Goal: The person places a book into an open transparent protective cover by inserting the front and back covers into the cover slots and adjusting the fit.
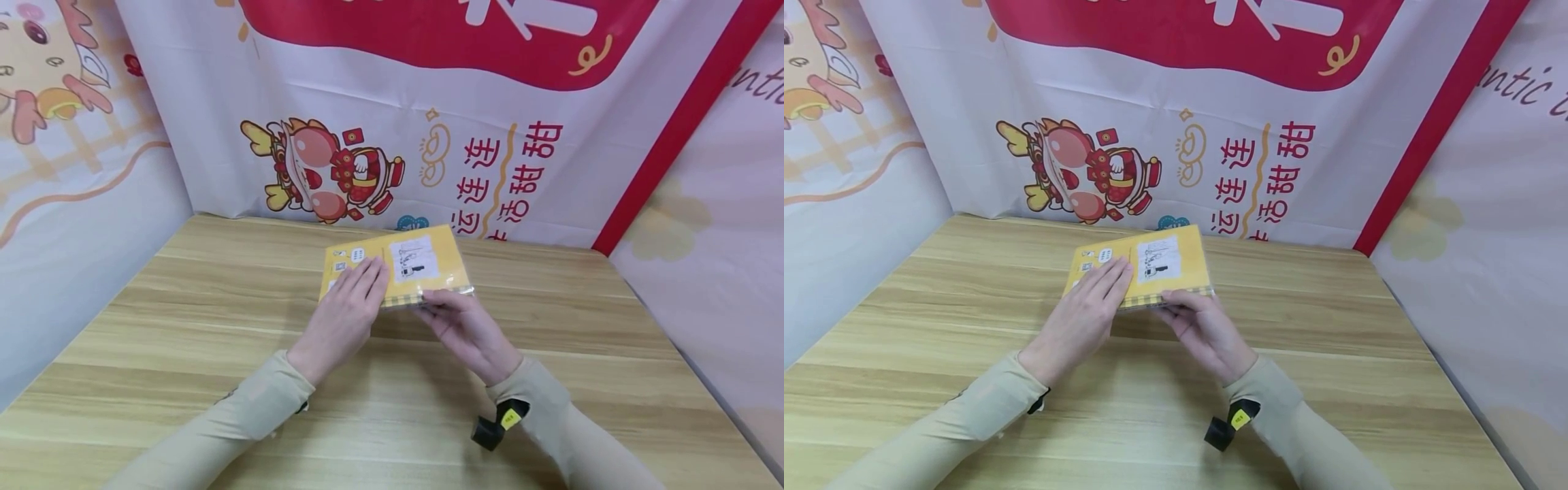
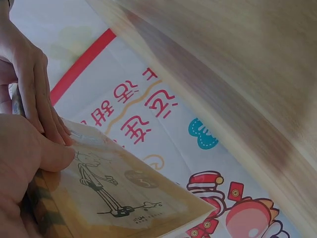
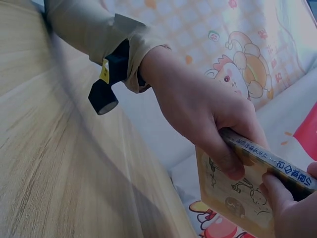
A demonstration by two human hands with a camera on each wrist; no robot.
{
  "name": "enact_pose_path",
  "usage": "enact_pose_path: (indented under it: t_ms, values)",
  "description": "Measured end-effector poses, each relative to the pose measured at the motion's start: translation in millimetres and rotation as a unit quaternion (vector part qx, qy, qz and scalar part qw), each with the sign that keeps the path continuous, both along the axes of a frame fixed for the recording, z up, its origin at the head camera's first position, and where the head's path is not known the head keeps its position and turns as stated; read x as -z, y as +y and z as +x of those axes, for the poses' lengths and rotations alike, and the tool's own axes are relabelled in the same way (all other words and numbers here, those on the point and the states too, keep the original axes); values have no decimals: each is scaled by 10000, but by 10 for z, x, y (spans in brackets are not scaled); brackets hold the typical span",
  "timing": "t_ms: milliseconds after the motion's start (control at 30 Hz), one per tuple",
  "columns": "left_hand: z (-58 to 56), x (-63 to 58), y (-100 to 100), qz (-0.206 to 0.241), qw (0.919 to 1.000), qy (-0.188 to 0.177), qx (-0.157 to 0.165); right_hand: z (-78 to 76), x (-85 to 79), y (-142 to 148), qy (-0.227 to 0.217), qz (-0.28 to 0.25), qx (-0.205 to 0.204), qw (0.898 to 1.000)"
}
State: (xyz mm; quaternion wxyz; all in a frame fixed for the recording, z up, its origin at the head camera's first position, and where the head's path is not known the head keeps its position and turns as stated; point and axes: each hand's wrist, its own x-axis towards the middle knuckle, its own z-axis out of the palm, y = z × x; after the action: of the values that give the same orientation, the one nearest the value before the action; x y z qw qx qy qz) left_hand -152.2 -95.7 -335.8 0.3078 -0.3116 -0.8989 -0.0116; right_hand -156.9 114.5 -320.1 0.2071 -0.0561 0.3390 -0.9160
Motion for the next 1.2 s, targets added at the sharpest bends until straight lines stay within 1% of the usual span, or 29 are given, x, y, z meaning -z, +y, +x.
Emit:
enact_pose_path:
  t_ms: [100, 267, 367, 467, 533, 600, 667, 733, 800, 833, 867, 900, 1000, 1067, 1133, 1200]
  values:
    - [-12, 0, 4, 14, 10000, -3, 43, 2, -10, 14, 16, 42, 20, 10000]
    - [-24, 1, 12, 87, 9999, -74, 35, -2, -42, 26, 693, 310, -105, 9971]
    - [-24, -10, 12, 181, 9998, -83, 21, 6, -66, 27, 1080, 552, -182, 9925]
    - [-21, -24, 13, 350, 9994, -71, 41, 20, -80, 27, 1413, 978, -156, 9850]
    - [-17, -30, 15, 591, 9981, -168, 109, 20, -83, 24, 1665, 1301, -53, 9774]
    - [-10, -32, 16, 938, 9946, -402, 203, 10, -80, 22, 1917, 1582, 91, 9686]
    - [-4, -34, 17, 1326, 9882, -690, 324, -3, -74, 19, 2117, 1807, 250, 9602]
    - [-2, -31, 18, 1709, 9794, -978, 445, -17, -62, 16, 2258, 2026, 417, 9520]
    - [-6, -28, 21, 2143, 9669, -1234, 636, -38, -44, 19, 2321, 2333, 593, 9424]
    - [-12, -27, 23, 2395, 9581, -1370, 770, -50, -33, 20, 2334, 2534, 688, 9363]
    - [-16, -27, 25, 2660, 9471, -1556, 893, -64, -22, 25, 2330, 2734, 774, 9300]
    - [-20, -28, 29, 2930, 9349, -1727, 1017, -78, -12, 28, 2325, 2926, 857, 9236]
    - [-15, -41, 35, 3716, 8898, -2302, 1314, -122, 17, 43, 2312, 3410, 1021, 9054]
    - [-1, -58, 35, 4098, 8614, -2655, 1400, -144, 26, 50, 2333, 3572, 1103, 8977]
    - [15, -78, 34, 4376, 8389, -2901, 1436, -162, 29, 54, 2417, 3643, 1202, 8913]
    - [24, -101, 32, 4594, 8195, -3101, 1460, -176, 24, 53, 2572, 3612, 1310, 8867]
